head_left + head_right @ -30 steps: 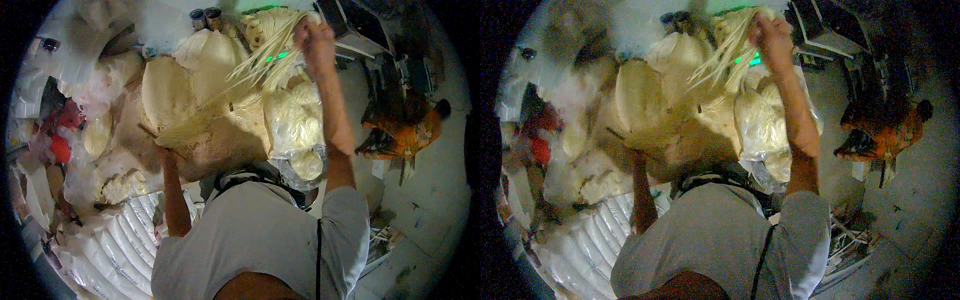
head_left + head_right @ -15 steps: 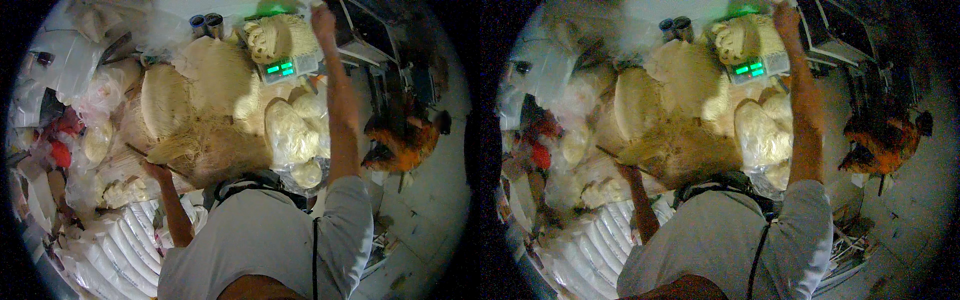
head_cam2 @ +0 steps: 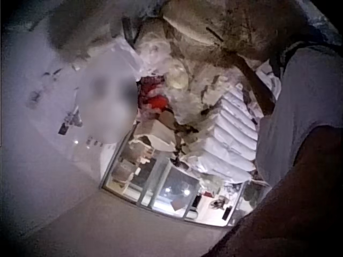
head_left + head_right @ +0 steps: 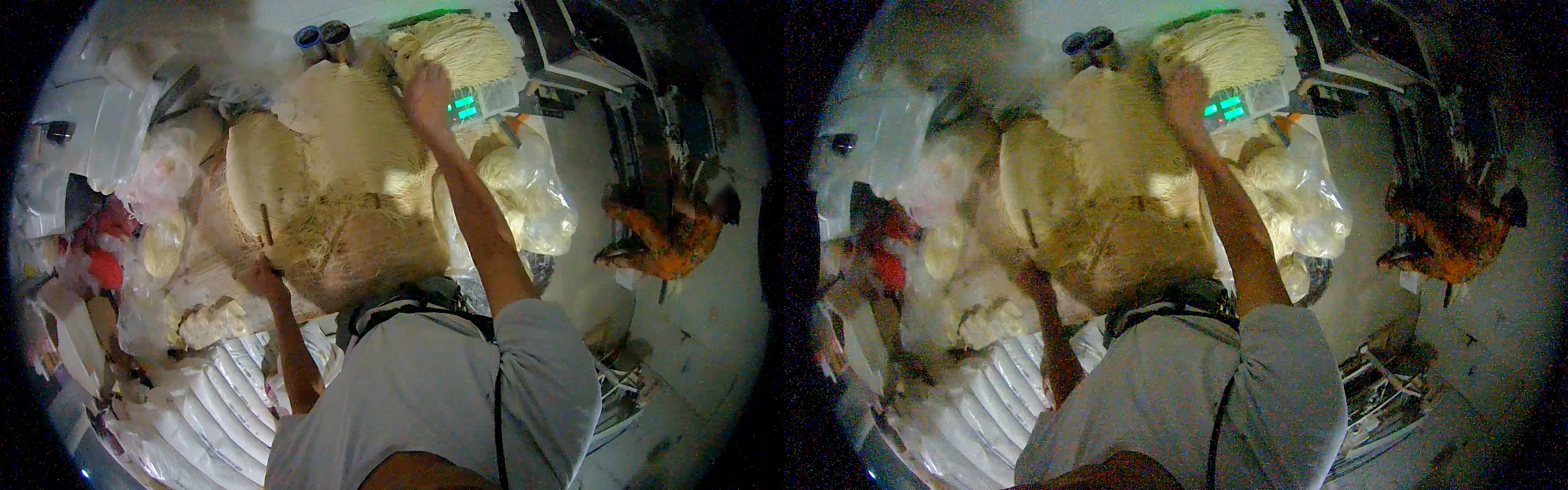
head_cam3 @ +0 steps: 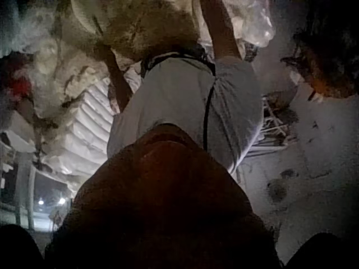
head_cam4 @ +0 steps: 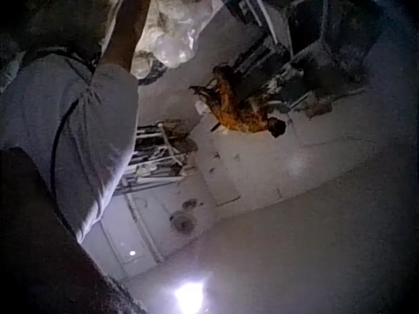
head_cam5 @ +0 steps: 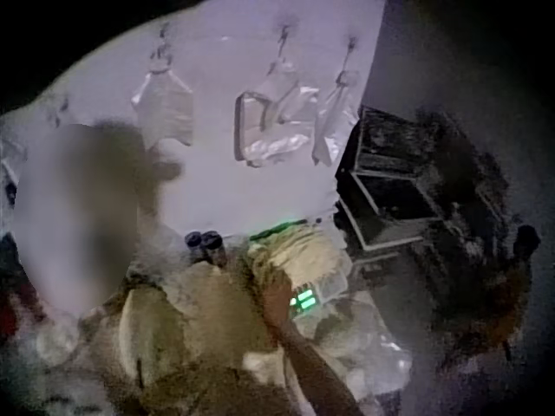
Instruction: The person uses two wooden sticks to lift, separate, and arrange bundles of long, thin noodles on a wooden table. They repeatedly pick up sections of noodles, spread them out, and place them onto a digital scale.
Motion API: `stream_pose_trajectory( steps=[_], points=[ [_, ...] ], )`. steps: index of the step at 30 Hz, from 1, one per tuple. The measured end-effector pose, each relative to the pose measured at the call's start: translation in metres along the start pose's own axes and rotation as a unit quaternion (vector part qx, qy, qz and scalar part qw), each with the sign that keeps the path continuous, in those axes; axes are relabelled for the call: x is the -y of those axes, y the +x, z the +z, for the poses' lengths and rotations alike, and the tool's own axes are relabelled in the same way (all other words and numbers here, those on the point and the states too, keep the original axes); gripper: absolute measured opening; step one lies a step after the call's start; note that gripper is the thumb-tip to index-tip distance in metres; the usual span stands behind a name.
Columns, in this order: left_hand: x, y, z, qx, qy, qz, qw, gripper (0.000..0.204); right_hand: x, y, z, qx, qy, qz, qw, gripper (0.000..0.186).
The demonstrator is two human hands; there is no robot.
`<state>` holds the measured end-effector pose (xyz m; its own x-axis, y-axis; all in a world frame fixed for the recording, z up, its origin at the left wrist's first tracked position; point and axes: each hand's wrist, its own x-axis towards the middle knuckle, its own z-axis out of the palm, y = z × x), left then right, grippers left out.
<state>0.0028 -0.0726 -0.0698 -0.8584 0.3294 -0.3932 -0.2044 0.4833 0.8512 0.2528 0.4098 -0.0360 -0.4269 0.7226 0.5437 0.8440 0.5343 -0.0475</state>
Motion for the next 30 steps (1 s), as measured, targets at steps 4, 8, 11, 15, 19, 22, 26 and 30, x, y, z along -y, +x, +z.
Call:
stream_pose_trajectory(
  steps=[4,8,11,15,19,22,26,30],
  points=[
    [-0.005,-0.018,0.019,0.093,-0.072,0.032,0.993,0.022,0.07,-0.09,-0.04,0.174,0.419,0.015,0.891,0.034],
    [-0.015,-0.028,0.034,0.224,-0.039,0.091,0.97,0.017,0.14,-0.127,-0.11,0.233,0.531,-0.001,0.815,0.039],
    [-0.04,-0.045,0.043,0.265,0.026,0.152,0.952,0.015,0.166,-0.142,-0.127,0.332,0.576,0.099,0.741,0.04],
    [-0.062,-0.068,0.047,0.246,0.033,0.194,0.949,0.018,0.185,-0.157,-0.125,0.293,0.608,0.116,0.729,0.035],
    [-0.059,-0.07,0.038,0.249,0.043,0.201,0.946,0.019,0.185,-0.162,-0.12,0.217,0.596,-0.041,0.772,0.026],
    [-0.066,-0.08,0.036,0.241,0.038,0.19,0.951,0.02,0.179,-0.169,-0.125,0.324,0.579,-0.024,0.748,0.026],
    [-0.061,-0.078,0.03,0.239,0.029,0.188,0.952,0.019,0.187,-0.175,-0.142,0.35,0.601,0.104,0.711,0.028],
    [-0.067,-0.075,0.025,0.235,0.071,0.196,0.949,0.026,0.188,-0.184,-0.142,0.308,0.549,0.1,0.77,0.028]
  ],
)
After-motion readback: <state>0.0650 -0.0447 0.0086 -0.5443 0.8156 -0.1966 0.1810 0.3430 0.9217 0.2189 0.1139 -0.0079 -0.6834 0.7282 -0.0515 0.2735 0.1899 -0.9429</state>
